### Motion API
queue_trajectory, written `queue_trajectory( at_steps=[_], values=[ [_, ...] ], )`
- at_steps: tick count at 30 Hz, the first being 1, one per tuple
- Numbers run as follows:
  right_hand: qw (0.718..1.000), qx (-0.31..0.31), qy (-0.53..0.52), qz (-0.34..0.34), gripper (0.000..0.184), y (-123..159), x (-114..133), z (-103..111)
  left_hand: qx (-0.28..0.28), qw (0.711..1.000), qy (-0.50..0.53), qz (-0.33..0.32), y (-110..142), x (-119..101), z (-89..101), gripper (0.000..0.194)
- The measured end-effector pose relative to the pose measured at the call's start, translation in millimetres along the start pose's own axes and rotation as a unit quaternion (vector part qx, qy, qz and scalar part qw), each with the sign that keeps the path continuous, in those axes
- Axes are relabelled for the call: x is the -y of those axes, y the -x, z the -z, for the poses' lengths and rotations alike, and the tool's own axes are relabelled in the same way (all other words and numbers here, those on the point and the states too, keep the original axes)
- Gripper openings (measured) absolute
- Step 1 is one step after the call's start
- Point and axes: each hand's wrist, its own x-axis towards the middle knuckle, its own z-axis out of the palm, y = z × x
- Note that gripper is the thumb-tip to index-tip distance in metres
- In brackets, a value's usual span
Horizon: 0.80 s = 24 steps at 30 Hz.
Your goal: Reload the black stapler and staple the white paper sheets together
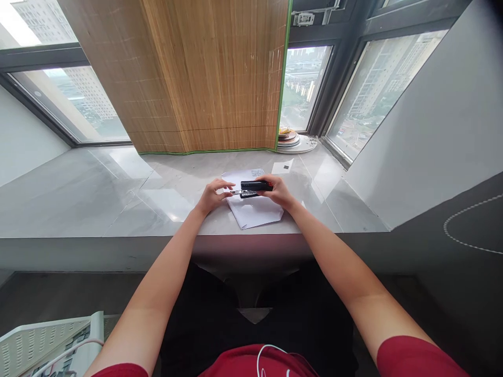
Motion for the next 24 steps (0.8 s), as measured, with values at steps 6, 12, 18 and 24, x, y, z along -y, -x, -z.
queue_trajectory(
  at_steps=[6,12,18,24],
  values=[
    [0.992,0.111,-0.052,0.036,0.043,2,14,-13,0.024,1.0,0.008,-0.015,-3,-6,-4.0,0.071],
    [0.989,0.13,-0.057,0.046,0.047,4,22,-13,0.017,0.999,0.01,-0.046,-5,-8,-9.6,0.066],
    [0.998,0.051,-0.034,0.02,0.048,3,20,-15,0.038,0.999,-0.016,-0.028,-4,-5,-10.8,0.058],
    [0.965,-0.232,0.104,-0.059,0.04,1,6,3,0.004,0.988,-0.153,0.036,-18,16,-17.0,0.031]
  ],
)
